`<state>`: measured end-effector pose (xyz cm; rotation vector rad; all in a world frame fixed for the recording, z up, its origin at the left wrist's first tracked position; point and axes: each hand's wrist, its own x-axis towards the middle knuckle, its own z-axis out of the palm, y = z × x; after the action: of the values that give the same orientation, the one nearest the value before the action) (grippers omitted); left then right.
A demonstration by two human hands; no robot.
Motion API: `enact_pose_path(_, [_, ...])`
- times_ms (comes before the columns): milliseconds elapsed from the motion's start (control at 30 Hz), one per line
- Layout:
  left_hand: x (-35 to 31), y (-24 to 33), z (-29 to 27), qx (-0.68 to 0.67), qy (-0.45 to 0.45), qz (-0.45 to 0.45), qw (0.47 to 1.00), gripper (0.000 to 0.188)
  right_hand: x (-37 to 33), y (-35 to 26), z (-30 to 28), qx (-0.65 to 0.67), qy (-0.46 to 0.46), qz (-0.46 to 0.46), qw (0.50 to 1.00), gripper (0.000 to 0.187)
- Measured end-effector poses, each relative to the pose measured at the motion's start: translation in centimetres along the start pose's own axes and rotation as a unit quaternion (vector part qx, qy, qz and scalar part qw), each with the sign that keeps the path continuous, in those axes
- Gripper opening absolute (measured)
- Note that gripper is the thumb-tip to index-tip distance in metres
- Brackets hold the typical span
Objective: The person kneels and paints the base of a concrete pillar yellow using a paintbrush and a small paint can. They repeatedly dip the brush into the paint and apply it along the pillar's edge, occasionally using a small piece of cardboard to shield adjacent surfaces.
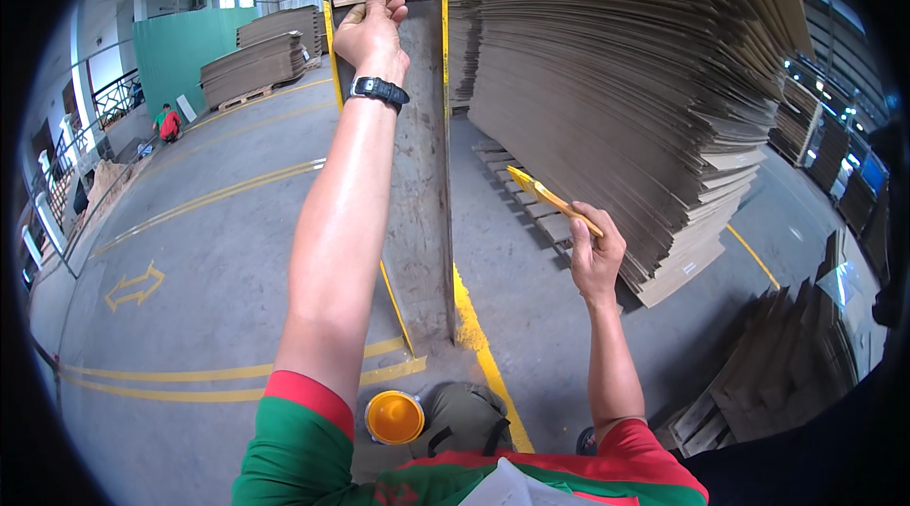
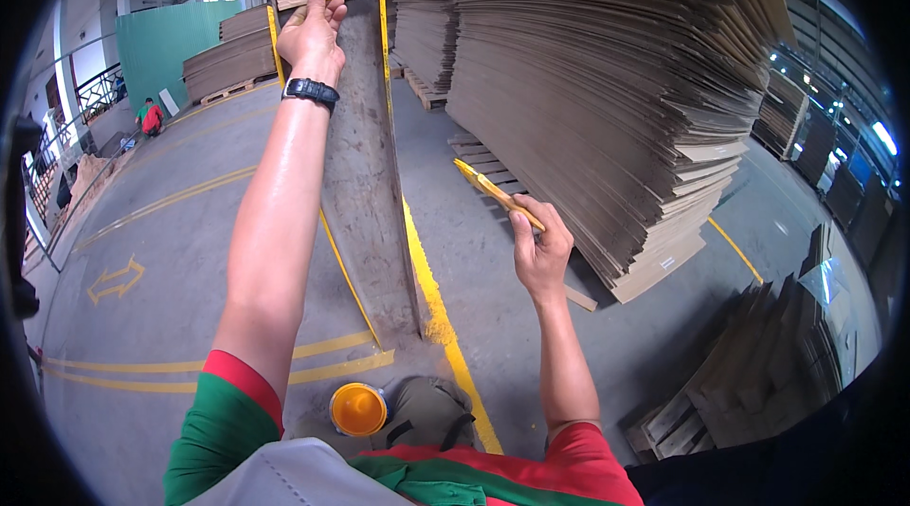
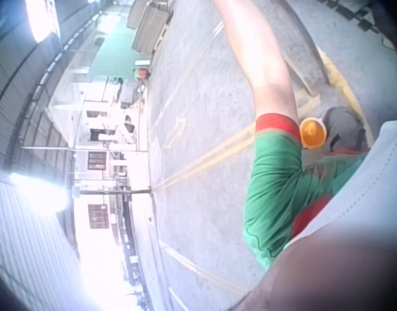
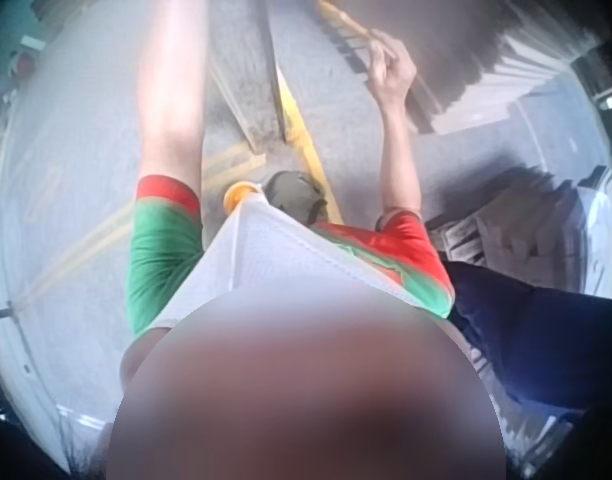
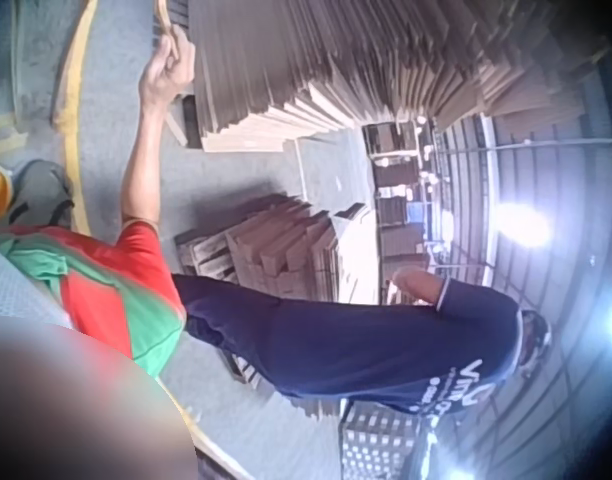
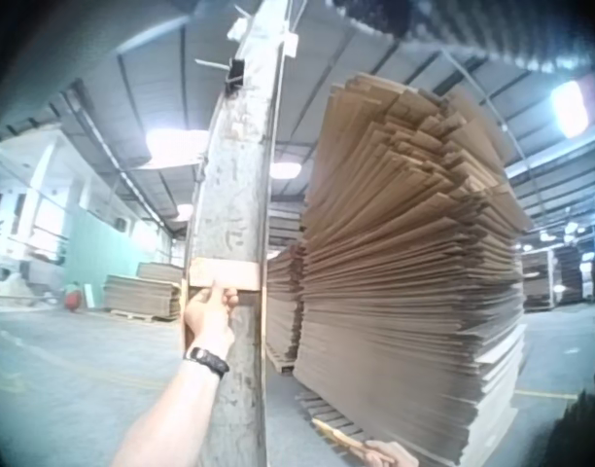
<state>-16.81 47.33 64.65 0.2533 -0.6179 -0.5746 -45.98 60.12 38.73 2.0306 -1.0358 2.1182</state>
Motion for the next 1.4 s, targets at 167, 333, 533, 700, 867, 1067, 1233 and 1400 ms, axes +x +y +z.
enact_pose_path(167, [0.3, -0.7, -0.3, 0.022, -0.001, 0.015, 1.0, 0.014, 1.6, -1.7, 0.2, 0.003, 0.014, -0.034, 0.999, 0.018])
enact_pose_path(333, [3.6, -3.3, -2.7, 0.089, -0.064, 0.031, 0.993, 0.019, 5.4, -4.5, -0.2, -0.013, 0.016, -0.046, 0.999, 0.017])
enact_pose_path(533, [9.5, -7.5, -3.8, 0.067, -0.063, -0.009, 0.996, 0.032, 9.3, -8.0, 1.7, 0.07, 0.019, -0.162, 0.984, 0.024])
enact_pose_path(700, [8.5, -7.1, -3.2, 0.03, -0.045, -0.003, 0.999, 0.033, 9.9, -9.7, 2.8, 0.072, 0.023, -0.215, 0.974, 0.024])
enact_pose_path(867, [4.2, -3.7, -2.3, 0.091, -0.08, -0.004, 0.993, 0.03, 10.7, -9.7, 2.9, -0.001, 0.033, -0.229, 0.973, 0.024])
enact_pose_path(1067, [1.3, -1.7, -0.4, 0.004, -0.019, 0.018, 1.0, 0.014, 13.5, -9.3, 5.3, 0.003, 0.029, -0.264, 0.964, 0.031])
enact_pose_path(1233, [1.0, -1.4, -0.3, 0.032, 0.012, 0.024, 0.999, 0.017, 15.7, -8.9, 7.7, -0.011, 0.048, -0.312, 0.949, 0.034])
enact_pose_path(1400, [1.7, -2.4, -1.2, 0.089, -0.037, 0.029, 0.995, 0.023, 16.6, -8.5, 9.3, -0.055, 0.029, -0.346, 0.936, 0.044])
